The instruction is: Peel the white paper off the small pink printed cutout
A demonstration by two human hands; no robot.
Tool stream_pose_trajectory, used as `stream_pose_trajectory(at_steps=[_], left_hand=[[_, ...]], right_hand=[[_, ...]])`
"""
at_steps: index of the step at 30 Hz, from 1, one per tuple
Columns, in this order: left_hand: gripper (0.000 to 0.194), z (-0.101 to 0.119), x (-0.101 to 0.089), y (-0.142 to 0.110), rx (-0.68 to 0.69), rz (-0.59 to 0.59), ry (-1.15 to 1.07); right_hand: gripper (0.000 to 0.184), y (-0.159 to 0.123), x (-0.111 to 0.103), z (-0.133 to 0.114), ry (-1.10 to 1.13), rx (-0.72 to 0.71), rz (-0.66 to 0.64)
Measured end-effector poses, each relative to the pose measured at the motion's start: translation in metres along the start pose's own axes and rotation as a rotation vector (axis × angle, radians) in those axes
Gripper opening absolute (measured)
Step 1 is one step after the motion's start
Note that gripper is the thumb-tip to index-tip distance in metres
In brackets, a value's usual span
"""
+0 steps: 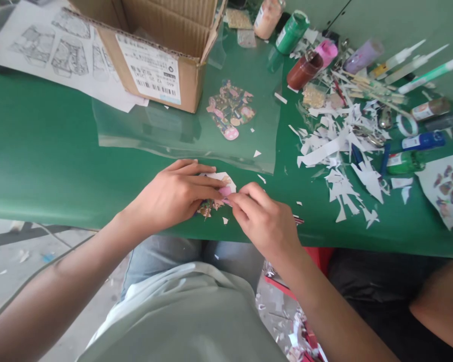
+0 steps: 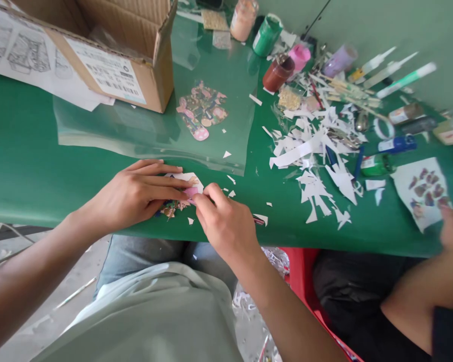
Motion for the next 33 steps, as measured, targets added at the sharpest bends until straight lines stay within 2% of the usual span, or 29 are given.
stream_pose_trajectory(at_steps=[19,24,27,33], left_hand=[[0.037,-0.001,0.0,0.0,-0.037,-0.052,-0.058],[0.038,0.0,-0.002,0.003,-0.068,-0.073,-0.033],[0.036,0.001,-0.002,0.002,-0.031,-0.053,-0.004],[0.037,0.0,0.001,-0.002,-0.004,-0.054,-0.028]], right_hand=[[0.019,-0.016,-0.007,0.012,-0.045,0.008,0.014],[0.017,-0.02,-0.015,0.021,0.098,0.083,0.017],[0.016,-0.017,-0.014,0.021,0.188,0.138,0.042],[0.019,-0.003,-0.002,0.008,0.235,0.066,0.019]])
Point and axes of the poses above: each hand's wrist, its own y-axis towards the middle knuckle, its own x-axis out of the palm, z = x × y, the point moved 3 cm from there along y, towards the middle knuckle, and after that the axes turned 5 degrees about -z, right-handed, at the moved point
